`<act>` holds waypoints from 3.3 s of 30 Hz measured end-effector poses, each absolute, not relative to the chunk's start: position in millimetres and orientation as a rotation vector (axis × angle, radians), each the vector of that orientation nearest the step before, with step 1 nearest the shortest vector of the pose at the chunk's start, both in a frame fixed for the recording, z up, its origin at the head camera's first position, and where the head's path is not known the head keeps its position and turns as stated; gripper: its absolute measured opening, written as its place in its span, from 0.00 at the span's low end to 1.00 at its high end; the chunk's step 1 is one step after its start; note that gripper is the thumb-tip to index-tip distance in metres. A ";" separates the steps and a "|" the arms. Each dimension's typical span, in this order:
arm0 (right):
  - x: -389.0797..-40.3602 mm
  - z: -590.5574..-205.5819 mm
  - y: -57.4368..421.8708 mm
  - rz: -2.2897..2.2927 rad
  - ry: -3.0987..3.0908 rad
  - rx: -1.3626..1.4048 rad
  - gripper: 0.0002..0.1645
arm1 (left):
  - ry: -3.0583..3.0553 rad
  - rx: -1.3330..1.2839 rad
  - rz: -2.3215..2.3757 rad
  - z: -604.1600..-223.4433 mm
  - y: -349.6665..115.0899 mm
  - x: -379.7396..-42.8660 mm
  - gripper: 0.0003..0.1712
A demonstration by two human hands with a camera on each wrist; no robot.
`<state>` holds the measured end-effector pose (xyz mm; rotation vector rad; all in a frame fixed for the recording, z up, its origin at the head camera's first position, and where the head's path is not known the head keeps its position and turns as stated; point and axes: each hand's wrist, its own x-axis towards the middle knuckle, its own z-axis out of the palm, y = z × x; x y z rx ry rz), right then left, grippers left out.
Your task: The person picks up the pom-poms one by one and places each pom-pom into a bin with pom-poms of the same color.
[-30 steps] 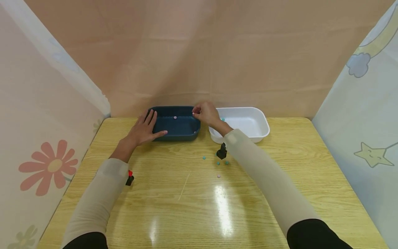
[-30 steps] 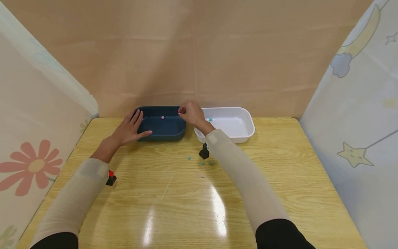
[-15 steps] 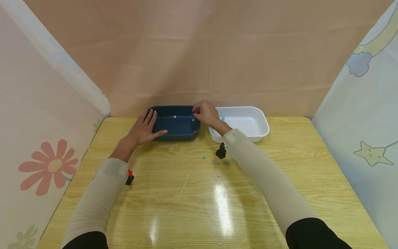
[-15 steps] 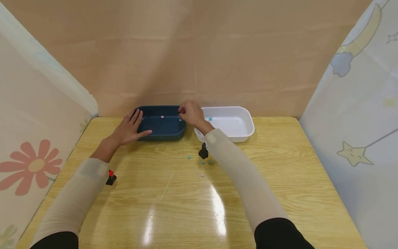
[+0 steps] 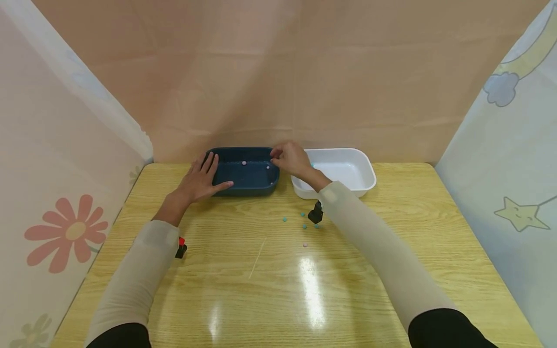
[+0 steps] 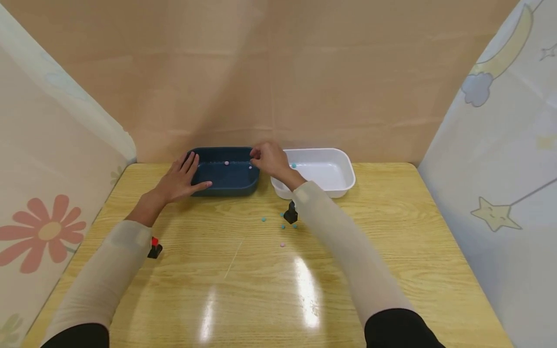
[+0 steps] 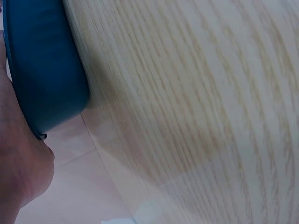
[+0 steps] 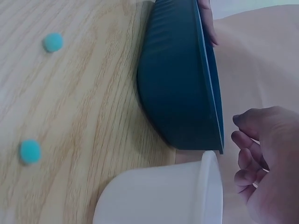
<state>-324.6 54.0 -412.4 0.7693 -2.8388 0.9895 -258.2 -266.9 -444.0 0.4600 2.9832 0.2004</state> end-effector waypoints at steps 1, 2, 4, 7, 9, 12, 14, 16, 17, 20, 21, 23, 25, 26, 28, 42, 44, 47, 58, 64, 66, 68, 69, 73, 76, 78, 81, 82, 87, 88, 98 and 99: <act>-323.8 -412.1 55.5 1.001 -2.840 0.774 0.13 | 2.986 0.463 0.197 -444.1 -267.1 -258.3 0.64; -323.0 -411.7 57.2 1.014 -2.838 0.783 0.13 | 2.987 0.467 0.193 -444.3 -267.3 -258.6 0.64; -321.0 -411.3 60.4 1.043 -2.831 0.810 0.13 | 2.985 0.468 0.191 -443.8 -267.6 -257.9 0.65; -318.3 -410.8 64.5 1.049 -2.823 0.861 0.14 | 2.980 0.467 0.179 -443.7 -269.2 -258.0 0.66; -316.1 -410.0 66.2 1.046 -2.816 0.890 0.15 | 2.980 0.464 0.173 -443.5 -270.4 -257.6 0.66; -312.6 -408.0 68.5 1.036 -2.802 0.920 0.15 | 2.985 0.463 0.172 -442.6 -271.2 -257.2 0.66; -310.3 -406.6 69.4 1.035 -2.796 0.935 0.16 | 2.985 0.462 0.174 -441.7 -271.4 -257.0 0.66; -307.4 -405.0 70.3 1.026 -2.795 0.949 0.16 | 2.985 0.461 0.177 -440.6 -271.2 -256.4 0.66; -305.7 -403.9 70.8 1.016 -2.795 0.957 0.16 | 2.986 0.460 0.179 -440.1 -271.2 -256.1 0.66; -300.3 -401.4 72.5 0.986 -2.796 0.981 0.16 | 2.984 0.460 0.191 -439.5 -271.4 -255.3 0.68; -298.3 -400.5 73.2 0.978 -2.792 0.990 0.16 | 2.983 0.461 0.201 -440.0 -271.7 -255.3 0.68; -294.9 -399.6 74.8 0.959 -2.780 1.008 0.15 | 2.984 0.462 0.211 -440.2 -272.0 -255.6 0.69; -291.0 -399.0 77.0 0.935 -2.773 1.023 0.16 | 2.983 0.464 0.217 -440.3 -272.1 -256.0 0.69; -289.1 -398.7 78.0 0.927 -2.767 1.031 0.15 | 2.981 0.464 0.217 -440.4 -272.0 -256.1 0.69; -285.2 -398.2 79.9 0.907 -2.755 1.048 0.15 | 2.984 0.460 0.207 -440.2 -271.8 -256.2 0.68; -258.9 -391.7 90.2 0.838 -2.700 1.186 0.13 | 2.978 0.442 0.180 -440.1 -270.1 -256.7 0.64; -255.3 -393.0 91.9 0.834 -2.696 1.202 0.13 | 2.978 0.440 0.174 -439.8 -269.8 -256.4 0.64; -249.3 -394.9 95.1 0.850 -2.694 1.216 0.13 | 2.975 0.442 0.170 -440.1 -268.8 -256.2 0.64; -233.3 -400.8 107.6 0.864 -2.691 1.263 0.11 | 2.978 0.437 0.174 -441.1 -268.3 -257.0 0.65; -224.3 -404.2 116.0 0.878 -2.726 1.264 0.12 | 2.985 0.441 0.182 -442.9 -267.8 -258.1 0.66; -221.1 -405.8 118.7 0.886 -2.724 1.282 0.12 | 2.985 0.439 0.181 -442.7 -268.0 -257.8 0.66; -218.6 -407.4 121.3 0.892 -2.718 1.303 0.11 | 2.986 0.438 0.186 -442.9 -268.2 -257.7 0.66; -217.4 -408.1 122.8 0.895 -2.716 1.308 0.11 | 2.985 0.438 0.185 -443.0 -268.5 -257.7 0.66; -213.1 -410.5 128.1 0.900 -2.714 1.326 0.10 | 2.984 0.438 0.190 -443.2 -268.6 -257.8 0.67; -210.4 -413.4 132.2 0.885 -2.717 1.342 0.11 | 2.986 0.436 0.193 -442.7 -268.3 -257.0 0.66; -208.2 -415.7 135.5 0.868 -2.727 1.353 0.12 | 2.988 0.433 0.197 -442.3 -268.1 -256.4 0.65; -204.4 -418.8 141.3 0.872 -2.748 1.370 0.12 | 2.989 0.434 0.204 -442.1 -267.7 -256.3 0.65; -203.2 -419.8 143.0 0.871 -2.754 1.373 0.13 | 2.986 0.437 0.205 -442.0 -267.4 -256.4 0.65; -199.0 -426.5 150.0 0.899 -2.746 1.405 0.12 | 2.992 0.442 0.202 -442.7 -268.0 -257.0 0.66; -198.1 -427.7 150.7 0.900 -2.742 1.412 0.12 | 2.993 0.442 0.202 -443.0 -268.2 -257.0 0.65; -188.5 -437.6 158.2 0.888 -2.763 1.427 0.11 | 2.995 0.447 0.202 -444.7 -269.7 -258.3 0.68; -187.7 -438.3 158.7 0.892 -2.766 1.428 0.11 | 2.994 0.447 0.199 -444.5 -269.7 -258.3 0.68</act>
